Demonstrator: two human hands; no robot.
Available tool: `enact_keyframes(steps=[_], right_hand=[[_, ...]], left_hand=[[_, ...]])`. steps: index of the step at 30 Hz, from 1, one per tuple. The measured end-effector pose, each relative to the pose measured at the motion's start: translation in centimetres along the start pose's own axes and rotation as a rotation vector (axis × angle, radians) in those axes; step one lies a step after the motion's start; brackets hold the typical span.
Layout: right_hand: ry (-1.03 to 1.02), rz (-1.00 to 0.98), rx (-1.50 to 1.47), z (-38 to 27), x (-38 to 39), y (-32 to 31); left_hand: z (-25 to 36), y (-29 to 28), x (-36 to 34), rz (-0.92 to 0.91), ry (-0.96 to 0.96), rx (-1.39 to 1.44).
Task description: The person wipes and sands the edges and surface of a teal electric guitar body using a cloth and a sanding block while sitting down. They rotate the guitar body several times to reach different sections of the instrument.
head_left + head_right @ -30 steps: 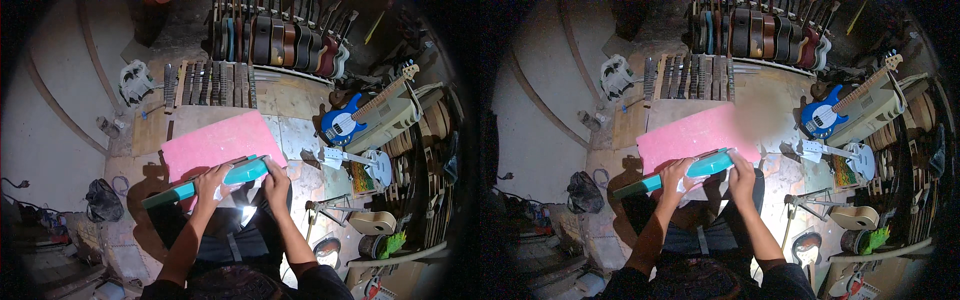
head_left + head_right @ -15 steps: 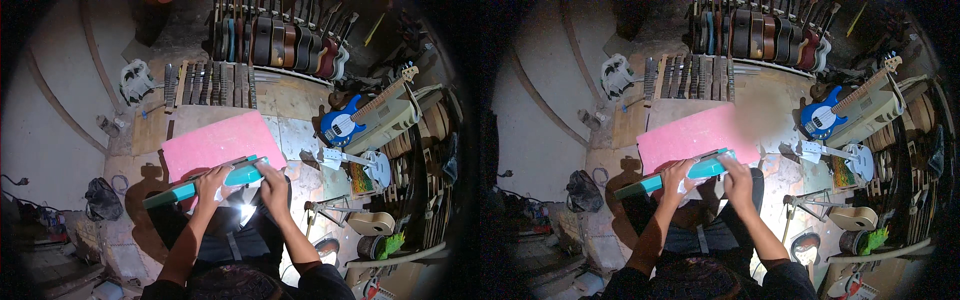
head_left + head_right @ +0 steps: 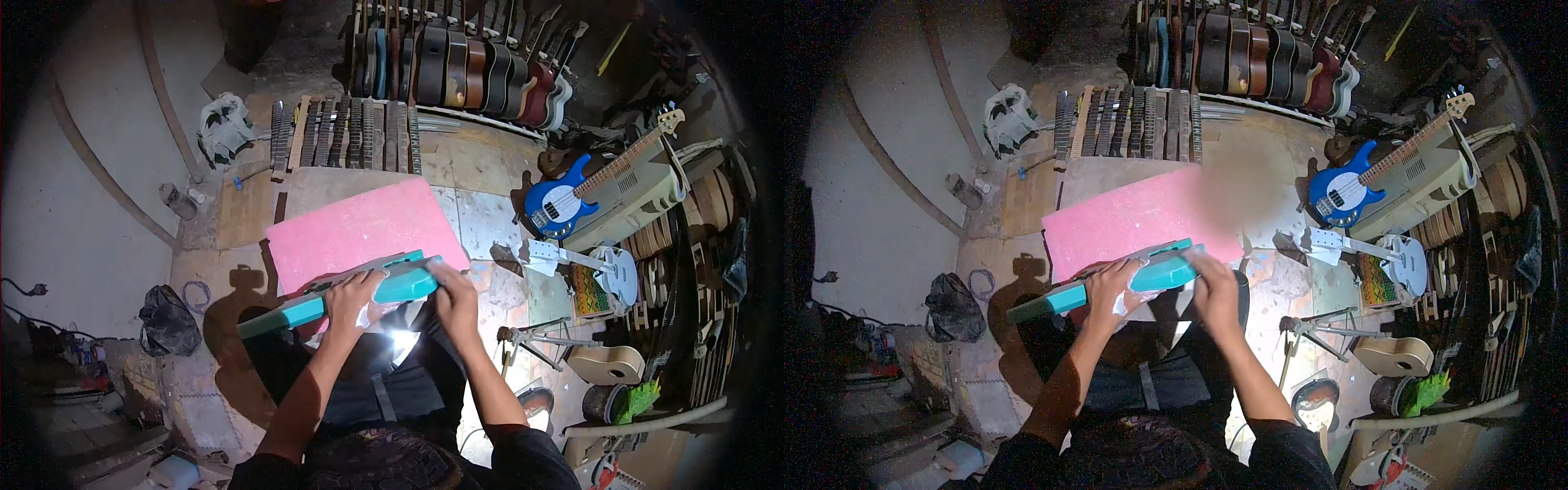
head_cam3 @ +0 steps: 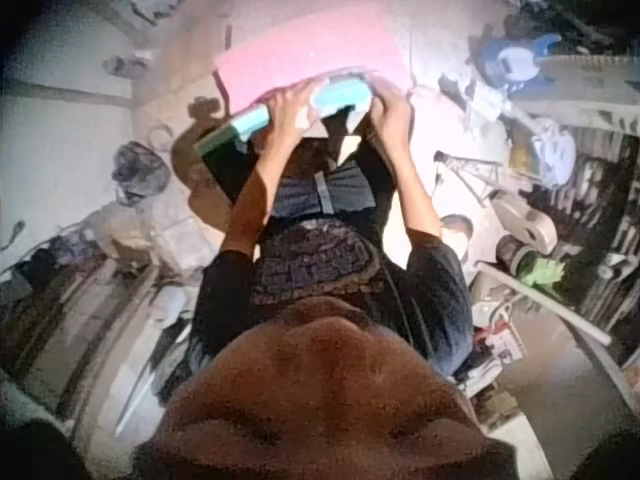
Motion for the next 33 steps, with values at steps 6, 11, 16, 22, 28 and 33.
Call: enact_keyframes(steps=[6, 11, 16, 22, 28, 33], right_hand=[[-0.030, -0.047, -0.014, -0.9, 0.2, 0.7], [0.026, 0.042, -0.025, -0.4, 0.5, -0.3], [-0.039, -0.009, 0.066, -3.6, 1.1, 1.1], [0.038, 0.103, 0.019, 1.5, 0.5, -0.3], [-0.126, 0.051, 0.052, -4.7, 2.2, 1.9], [0.108, 0.161, -0.088, 2.6, 0.0, 0.3]], left_hand=[[-0.4, -0.3, 0.3, 0.029, 0.002, -0.007], [0.3, 0.0, 0.3, 0.024, 0.037, -0.003], [-0.1, -0.5, 0.5, 0.038, 0.033, -0.003], [0.0, 0.4, 0.1, -0.016, 0.007, 0.010], [-0.8, -0.1, 0.0, 0.008, 0.001, 0.033], [-0.2, 0.1, -0.3, -0.006, -0.013, -0.005]])
Point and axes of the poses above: each hand's wrist, its own x-axis away from the middle knuckle, its own y-axis out of the palm, z = x × y, the point moved 8 cm from there along -x, towards the middle knuckle, and after that the axes turned 10 degrees about -z, right-handed, at the moved point
